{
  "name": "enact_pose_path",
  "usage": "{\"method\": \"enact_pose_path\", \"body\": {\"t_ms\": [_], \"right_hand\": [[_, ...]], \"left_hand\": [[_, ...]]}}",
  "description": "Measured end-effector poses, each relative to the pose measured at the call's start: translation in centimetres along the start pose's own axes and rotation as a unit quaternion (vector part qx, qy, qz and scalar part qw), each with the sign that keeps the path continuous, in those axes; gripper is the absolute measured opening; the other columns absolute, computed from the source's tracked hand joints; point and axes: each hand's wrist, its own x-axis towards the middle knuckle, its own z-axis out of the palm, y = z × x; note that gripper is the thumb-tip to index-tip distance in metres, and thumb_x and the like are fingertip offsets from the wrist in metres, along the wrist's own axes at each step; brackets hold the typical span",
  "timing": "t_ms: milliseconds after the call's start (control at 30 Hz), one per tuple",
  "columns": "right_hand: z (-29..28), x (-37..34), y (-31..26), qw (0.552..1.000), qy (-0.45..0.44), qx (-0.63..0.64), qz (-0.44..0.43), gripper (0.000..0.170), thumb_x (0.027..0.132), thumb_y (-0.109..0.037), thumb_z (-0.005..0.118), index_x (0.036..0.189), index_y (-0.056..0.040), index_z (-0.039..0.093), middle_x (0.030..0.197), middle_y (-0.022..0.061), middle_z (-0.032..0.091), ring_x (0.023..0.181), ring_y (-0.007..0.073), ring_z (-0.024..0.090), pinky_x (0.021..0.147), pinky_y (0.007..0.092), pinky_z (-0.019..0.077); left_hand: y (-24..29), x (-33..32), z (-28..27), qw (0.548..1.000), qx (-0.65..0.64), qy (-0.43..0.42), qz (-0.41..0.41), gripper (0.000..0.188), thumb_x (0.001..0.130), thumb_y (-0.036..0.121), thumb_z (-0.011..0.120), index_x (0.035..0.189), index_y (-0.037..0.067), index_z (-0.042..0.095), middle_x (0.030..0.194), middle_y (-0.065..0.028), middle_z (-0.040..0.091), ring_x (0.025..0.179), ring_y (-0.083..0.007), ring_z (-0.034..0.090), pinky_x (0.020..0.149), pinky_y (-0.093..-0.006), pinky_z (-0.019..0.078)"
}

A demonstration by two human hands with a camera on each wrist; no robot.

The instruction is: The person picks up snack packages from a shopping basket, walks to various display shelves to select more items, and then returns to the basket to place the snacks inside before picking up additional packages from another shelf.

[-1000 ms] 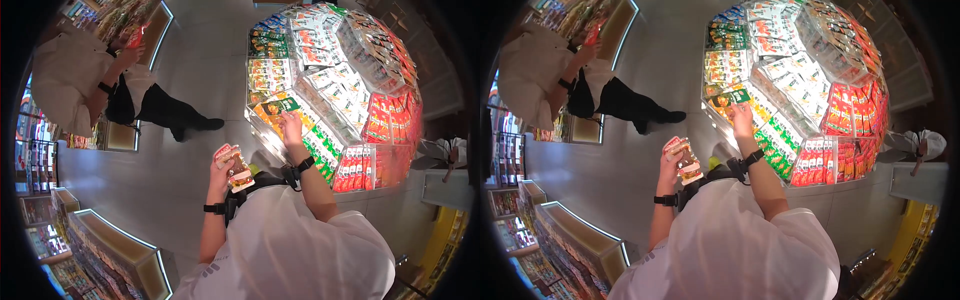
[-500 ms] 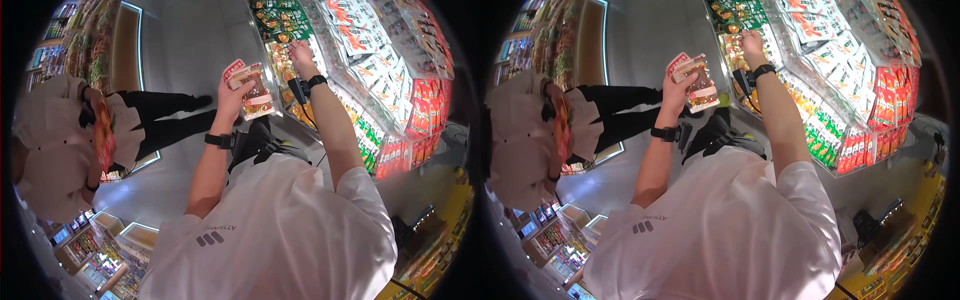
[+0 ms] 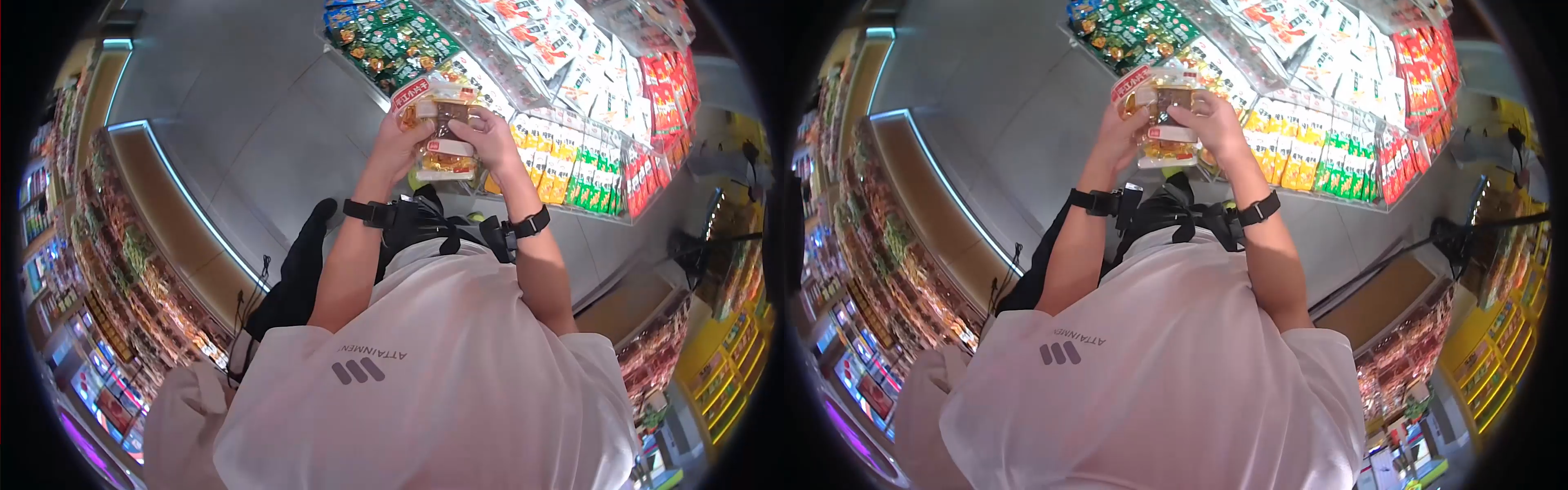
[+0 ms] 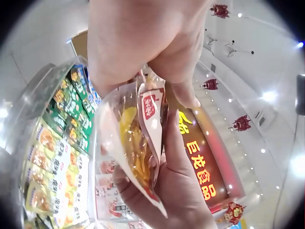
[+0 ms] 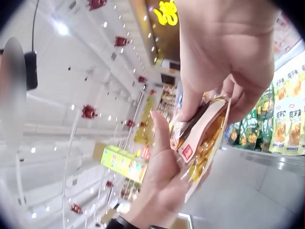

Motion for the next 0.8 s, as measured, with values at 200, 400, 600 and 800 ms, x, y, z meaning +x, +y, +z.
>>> {"method": "enact_pose_path", "body": {"t_ms": [200, 400, 600, 800], "right_hand": [[-9.2, -8.0, -0.1, 0.954, 0.193, 0.033, -0.228, 0.026, 0.081, -0.004, 0.062, 0.107, -0.0023, 0.058, 0.118, 0.0195, 0.056, 0.110, 0.0232, 0.053, 0.090, 0.0323, 0.0414], [-19.9, -19.5, -0.5, 0.801, 0.352, -0.278, -0.398, 0.031, 0.062, 0.001, 0.054, 0.082, -0.0144, 0.071, 0.149, 0.0228, 0.014, 0.140, 0.0368, 0.009, 0.111, 0.0458, 0.0081], [-27.5, -31.7, 5.8, 0.857, 0.407, -0.033, -0.315, 0.031, 0.072, 0.004, 0.045, 0.095, -0.0006, 0.065, 0.094, 0.0102, 0.066, 0.092, 0.0187, 0.060, 0.089, 0.0336, 0.0444], [-37.4, -44.1, 12.3, 0.833, 0.409, -0.037, -0.370, 0.038, 0.074, 0.005, 0.047, 0.110, 0.0034, 0.059, 0.108, 0.0113, 0.063, 0.105, 0.0201, 0.056, 0.094, 0.0313, 0.0412]], "left_hand": [[-5.5, 3.1, 6.8, 0.991, 0.048, -0.097, -0.075, 0.055, 0.080, -0.012, 0.058, 0.127, 0.006, 0.037, 0.115, -0.0097, 0.054, 0.103, -0.0186, 0.057, 0.087, -0.0317, 0.0499], [-12.1, 1.3, 13.8, 0.965, 0.122, -0.181, -0.142, 0.051, 0.079, -0.012, 0.057, 0.125, 0.004, 0.040, 0.112, -0.0087, 0.055, 0.102, -0.0181, 0.057, 0.088, -0.0316, 0.0484], [-22.0, -5.2, 23.6, 0.941, 0.166, -0.255, -0.145, 0.055, 0.079, -0.012, 0.055, 0.129, 0.003, 0.038, 0.115, -0.0091, 0.054, 0.104, -0.0175, 0.056, 0.088, -0.0292, 0.0488], [-36.9, -10.0, 28.6, 0.917, 0.200, -0.245, -0.242, 0.045, 0.079, -0.006, 0.057, 0.120, 0.004, 0.042, 0.103, -0.0091, 0.058, 0.091, -0.0198, 0.061, 0.079, -0.0310, 0.0519]]}}
